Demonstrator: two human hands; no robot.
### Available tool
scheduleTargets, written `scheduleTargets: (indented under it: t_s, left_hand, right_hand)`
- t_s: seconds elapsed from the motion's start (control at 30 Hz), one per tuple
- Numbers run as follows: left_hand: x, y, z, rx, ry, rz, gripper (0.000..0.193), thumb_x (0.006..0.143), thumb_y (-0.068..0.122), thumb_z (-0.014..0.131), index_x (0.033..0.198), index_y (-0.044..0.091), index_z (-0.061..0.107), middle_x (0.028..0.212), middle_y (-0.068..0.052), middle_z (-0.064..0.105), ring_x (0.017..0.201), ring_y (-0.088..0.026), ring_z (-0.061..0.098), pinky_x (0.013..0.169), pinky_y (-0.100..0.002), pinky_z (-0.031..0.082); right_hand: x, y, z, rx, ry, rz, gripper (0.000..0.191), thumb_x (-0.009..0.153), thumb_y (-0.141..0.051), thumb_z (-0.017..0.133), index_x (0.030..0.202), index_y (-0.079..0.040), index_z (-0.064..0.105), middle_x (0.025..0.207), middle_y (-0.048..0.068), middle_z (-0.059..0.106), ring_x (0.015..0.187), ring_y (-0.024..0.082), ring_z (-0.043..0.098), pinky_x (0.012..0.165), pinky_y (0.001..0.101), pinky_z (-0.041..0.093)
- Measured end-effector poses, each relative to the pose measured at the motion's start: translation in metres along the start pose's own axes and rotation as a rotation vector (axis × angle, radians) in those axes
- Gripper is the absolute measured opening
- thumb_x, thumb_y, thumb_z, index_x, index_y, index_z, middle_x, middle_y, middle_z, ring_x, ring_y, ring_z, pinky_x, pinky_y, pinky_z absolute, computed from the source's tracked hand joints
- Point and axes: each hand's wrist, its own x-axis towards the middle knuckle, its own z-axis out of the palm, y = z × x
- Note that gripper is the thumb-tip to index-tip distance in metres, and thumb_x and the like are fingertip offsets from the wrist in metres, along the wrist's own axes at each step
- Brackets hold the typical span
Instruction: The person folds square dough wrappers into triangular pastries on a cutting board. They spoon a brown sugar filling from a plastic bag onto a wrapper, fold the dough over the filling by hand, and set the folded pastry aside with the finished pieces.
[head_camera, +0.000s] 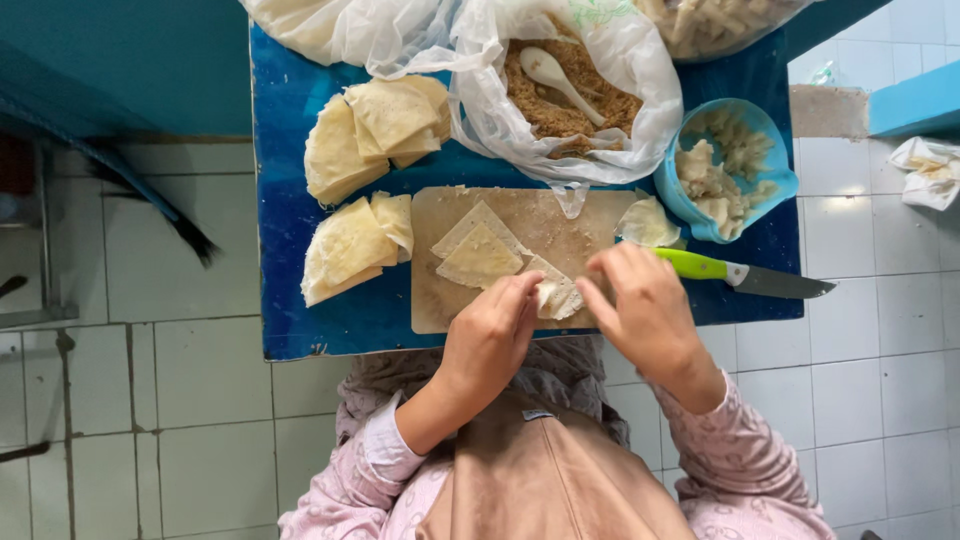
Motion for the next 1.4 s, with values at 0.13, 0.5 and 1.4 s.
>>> scheduleTargets:
  t_s: [0.13, 0.5, 1.4]
  left_hand:
    - [0.006, -0.001, 0.005, 0.093, -0.001, 0.013, 0.028, 0.097, 0.011, 0.067, 0.125, 0.008, 0.062, 0.099, -0.008, 0.070, 0.087, -0.028, 0.067, 0.074, -0.039, 0.054]
    - [0.006, -0.002, 0.000, 0.068, -0.034, -0.020, 0.036, 0.094, 0.010, 0.068, 0.129, 0.008, 0.058, 0.112, -0.013, 0.064, 0.103, -0.034, 0.064, 0.085, -0.042, 0.054]
    - [-0.009, -0.022, -0.016, 0.457, -0.072, 0.406, 0.034, 0.094, 0.020, 0.071, 0.124, 0.002, 0.068, 0.118, -0.009, 0.062, 0.101, -0.023, 0.063, 0.083, -0.036, 0.051]
  right_hand:
    - [-0.018, 0.009, 0.018, 0.135, -0.039, 0.047, 0.014, 0.084, -0.015, 0.074, 0.088, -0.006, 0.065, 0.091, 0.010, 0.063, 0.090, 0.032, 0.062, 0.079, 0.0419, 0.045]
    - [-0.017, 0.011, 0.022, 0.815, -0.052, 0.239, 0.016, 0.098, -0.003, 0.061, 0.113, -0.003, 0.065, 0.104, 0.002, 0.072, 0.098, 0.007, 0.068, 0.087, 0.0234, 0.053]
    - [-0.025, 0.007, 0.016, -0.185, 0.074, -0.533, 0.034, 0.082, -0.010, 0.079, 0.115, -0.002, 0.074, 0.107, 0.007, 0.069, 0.100, 0.024, 0.062, 0.085, 0.0387, 0.047]
